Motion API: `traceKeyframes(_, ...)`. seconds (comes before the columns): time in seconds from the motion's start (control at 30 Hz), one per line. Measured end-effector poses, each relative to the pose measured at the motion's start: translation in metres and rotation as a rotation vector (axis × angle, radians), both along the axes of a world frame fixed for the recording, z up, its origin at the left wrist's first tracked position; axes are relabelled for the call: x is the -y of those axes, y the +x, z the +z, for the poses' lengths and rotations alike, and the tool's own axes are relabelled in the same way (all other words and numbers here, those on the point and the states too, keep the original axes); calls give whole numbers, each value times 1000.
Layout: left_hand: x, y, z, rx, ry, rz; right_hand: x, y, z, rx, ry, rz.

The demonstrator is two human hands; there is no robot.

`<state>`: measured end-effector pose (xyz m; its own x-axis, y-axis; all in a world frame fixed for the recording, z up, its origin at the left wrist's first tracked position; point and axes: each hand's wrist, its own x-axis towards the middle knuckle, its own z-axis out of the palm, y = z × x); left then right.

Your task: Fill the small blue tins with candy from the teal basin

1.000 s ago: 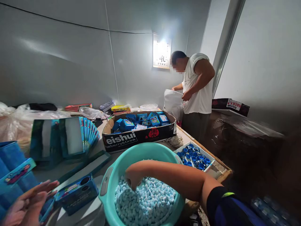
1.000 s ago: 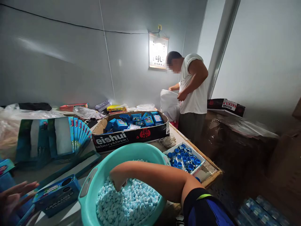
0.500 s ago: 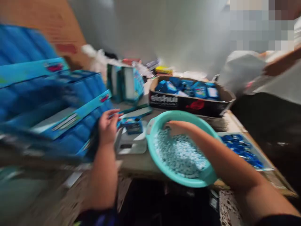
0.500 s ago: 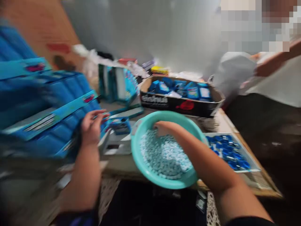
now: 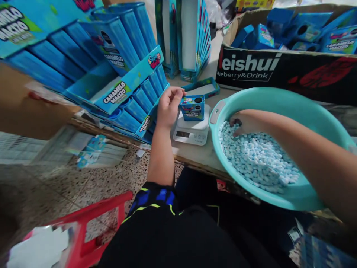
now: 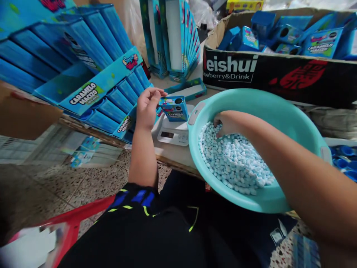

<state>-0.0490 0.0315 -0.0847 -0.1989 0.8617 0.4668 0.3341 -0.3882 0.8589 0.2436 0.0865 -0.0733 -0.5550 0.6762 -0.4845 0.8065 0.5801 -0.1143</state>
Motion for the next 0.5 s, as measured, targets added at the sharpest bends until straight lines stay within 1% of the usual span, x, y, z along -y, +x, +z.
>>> traceKeyframes(0.1, 2, 2, 2, -20, 32, 8, 1, -2, 2, 24, -11, -54)
traceKeyframes(0.2, 2, 3, 1, -50, 64, 43, 0, -2, 5, 39, -15, -91)
traceKeyframes(0.27, -1, 2, -2, -71, 55, 70, -2, 0, 7, 29, -33, -115)
traceKeyframes(0.4, -8, -1, -9, -76, 19, 119, -6, 8, 10, -32, -121, -183)
traceKeyframes(0.5, -10, -2, -9, -84, 2, 97, -8, 11, 8, -70, -127, -179)
